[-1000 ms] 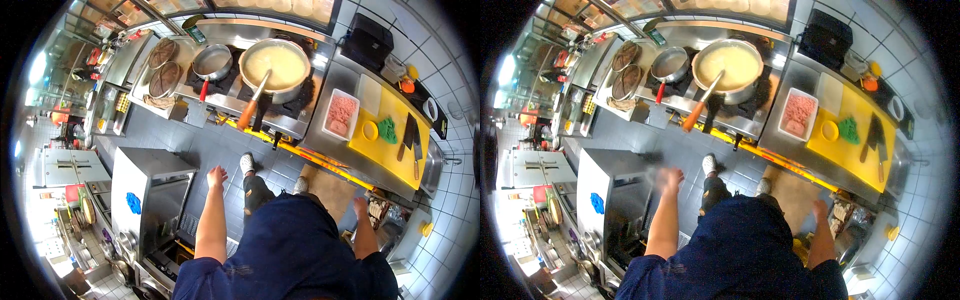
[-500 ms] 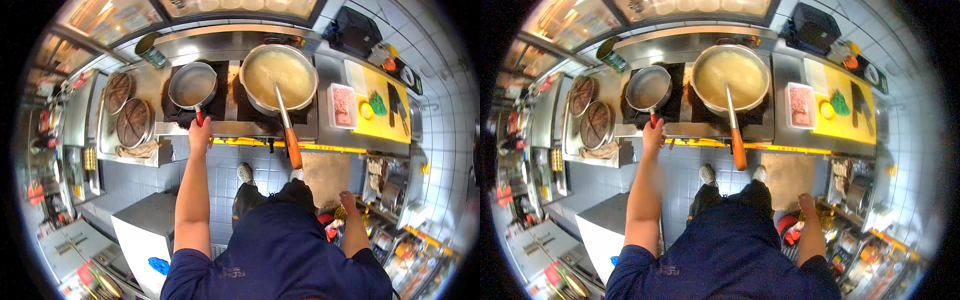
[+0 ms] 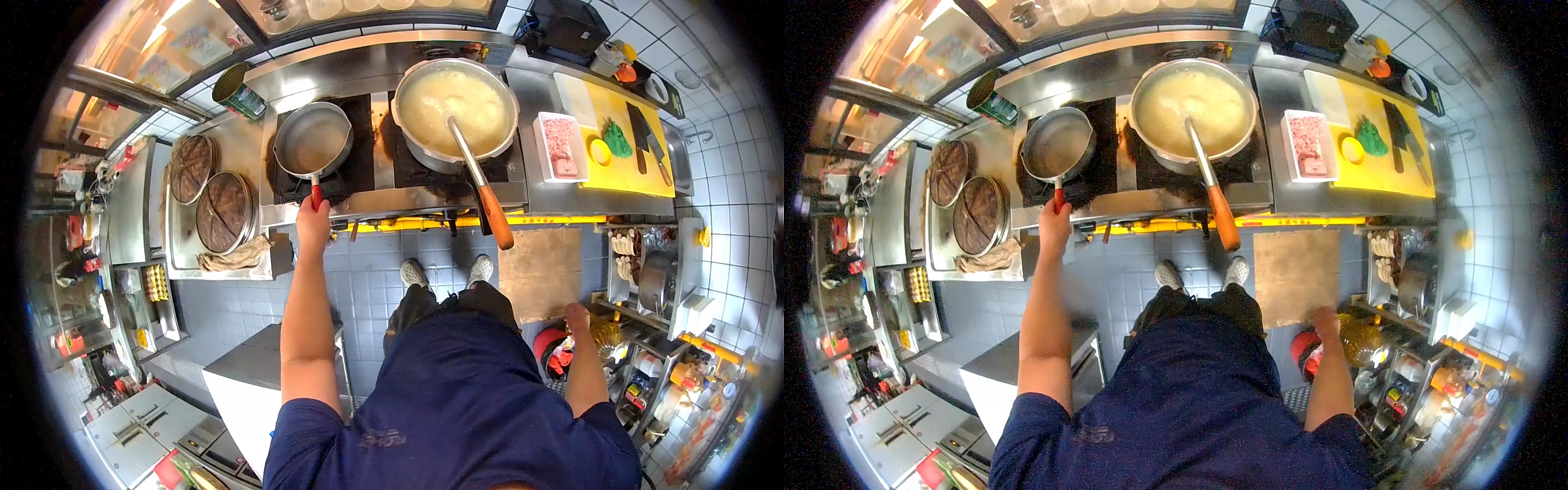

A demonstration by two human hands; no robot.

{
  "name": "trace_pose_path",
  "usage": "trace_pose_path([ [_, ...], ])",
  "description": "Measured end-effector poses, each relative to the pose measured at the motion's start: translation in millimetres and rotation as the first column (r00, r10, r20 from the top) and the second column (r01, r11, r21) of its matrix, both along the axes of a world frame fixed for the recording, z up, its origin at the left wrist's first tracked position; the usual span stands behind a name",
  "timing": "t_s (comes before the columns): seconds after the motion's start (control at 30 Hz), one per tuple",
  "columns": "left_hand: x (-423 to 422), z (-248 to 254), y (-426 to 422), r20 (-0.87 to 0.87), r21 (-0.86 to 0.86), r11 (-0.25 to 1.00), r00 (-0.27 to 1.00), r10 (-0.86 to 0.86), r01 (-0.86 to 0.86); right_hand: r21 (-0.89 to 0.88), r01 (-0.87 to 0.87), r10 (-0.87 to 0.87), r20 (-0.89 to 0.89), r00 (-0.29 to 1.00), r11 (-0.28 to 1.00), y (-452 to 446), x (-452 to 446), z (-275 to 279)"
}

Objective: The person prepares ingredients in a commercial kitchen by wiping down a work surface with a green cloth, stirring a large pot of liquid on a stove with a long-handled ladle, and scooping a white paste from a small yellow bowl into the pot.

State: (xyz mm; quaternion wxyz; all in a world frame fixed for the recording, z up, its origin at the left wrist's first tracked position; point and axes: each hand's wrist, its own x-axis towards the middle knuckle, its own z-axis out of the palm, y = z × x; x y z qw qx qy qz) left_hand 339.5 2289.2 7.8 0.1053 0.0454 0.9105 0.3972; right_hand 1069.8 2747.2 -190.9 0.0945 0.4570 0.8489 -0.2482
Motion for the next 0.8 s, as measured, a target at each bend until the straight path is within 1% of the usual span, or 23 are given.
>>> trace_pose_path([
  [0.07, -2, 1, -4, 0.013, 0.007, 1.000, 1.000, 0.000, 0.000, 0.038, -0.046, 0.047, -0.040, 0.998, 0.998, -2, 1, -2],
  [0.1, -2, 1, -6, 0.020, 0.011, 1.000, 1.000, 0.001, -0.001, 0.042, -0.065, 0.068, -0.059, 0.996, 0.997, -6, -4, 7],
  [0.17, -2, 6, -7, 0.002, -0.014, 1.000, 1.000, -0.015, 0.015, 0.220, -0.279, 0.281, 0.027, 0.959, 0.935, -15, -16, 35],
  [0.2, -2, 9, -9, -0.006, -0.026, 0.999, 1.000, -0.022, 0.022, 0.361, -0.468, 0.440, 0.163, 0.883, 0.806, -20, -25, 55],
  [0.23, -1, 13, -10, -0.004, -0.028, 0.999, 1.000, -0.023, 0.023, 0.460, -0.635, 0.552, 0.318, 0.770, 0.621, -19, -23, 58],
  [0.3, 0, 18, -10, 0.001, -0.027, 0.999, 1.000, -0.025, 0.025, 0.335, -0.616, 0.496, 0.381, 0.781, 0.713, -25, -21, 57],
  [0.33, -3, 13, -12, 0.009, -0.015, 1.000, 1.000, -0.024, 0.024, 0.273, -0.596, 0.467, 0.415, 0.781, 0.755, -26, -20, 57],
  [0.37, -6, 4, -16, 0.019, -0.002, 1.000, 1.000, -0.022, 0.022, 0.104, -0.174, 0.141, 0.267, 0.953, 0.979, -26, -18, 58],
  [0.4, -7, -2, -17, 0.029, 0.010, 1.000, 0.999, -0.021, 0.021, -0.128, 0.276, -0.249, 0.193, 0.949, 0.953, -40, -43, 90],
  [0.47, -1, 26, -9, 0.194, 0.059, 0.997, 0.980, 0.039, -0.051, -0.272, 0.495, -0.455, 0.199, 0.868, 0.825, -46, -54, 108],
  [0.5, -1, 33, -7, 0.268, 0.094, 0.990, 0.961, 0.072, -0.101, -0.179, 0.327, -0.289, 0.206, 0.935, 0.928, -42, -40, 94],
  [0.53, -1, 36, -8, 0.343, 0.123, 0.981, 0.934, 0.103, -0.153, -0.145, 0.300, -0.262, 0.231, 0.937, 0.943, -43, -40, 97],
  [0.57, -8, 23, -23, 0.375, 0.185, 0.960, 0.918, 0.130, -0.212, -0.111, 0.272, -0.236, 0.257, 0.937, 0.956, -43, -40, 99],
  [0.6, -4, 12, -28, 0.341, 0.280, 0.892, 0.905, 0.254, -0.356, -0.129, 0.400, -0.352, 0.285, 0.891, 0.907, -49, -59, 120],
  [0.63, 3, 2, -35, 0.318, 0.372, 0.793, 0.869, 0.379, -0.482, -0.145, 0.520, -0.458, 0.318, 0.830, 0.842, -55, -75, 138],
  [0.67, 8, -10, -45, 0.305, 0.459, 0.667, 0.810, 0.501, -0.586, -0.059, 0.212, -0.178, 0.361, 0.916, 0.975, -50, -62, 125],
  [0.7, 13, -34, -58, 0.340, 0.468, 0.610, 0.767, 0.544, -0.639, 0.005, -0.131, 0.117, 0.421, 0.899, 0.991, -34, -25, 88],
  [0.73, 19, -59, -71, 0.332, 0.433, 0.629, 0.763, 0.554, -0.645, 0.042, -0.463, 0.385, 0.492, 0.781, 0.885, -27, -6, 66],
  [0.77, 26, -90, -82, 0.420, 0.465, 0.569, 0.735, 0.533, -0.679, 0.086, -0.545, 0.427, 0.525, 0.736, 0.834, -33, -19, 85],
  [0.8, 33, -126, -91, 0.505, 0.490, 0.504, 0.703, 0.501, -0.711, 0.096, -0.376, 0.297, 0.449, 0.843, 0.922, -40, -23, 96],
])
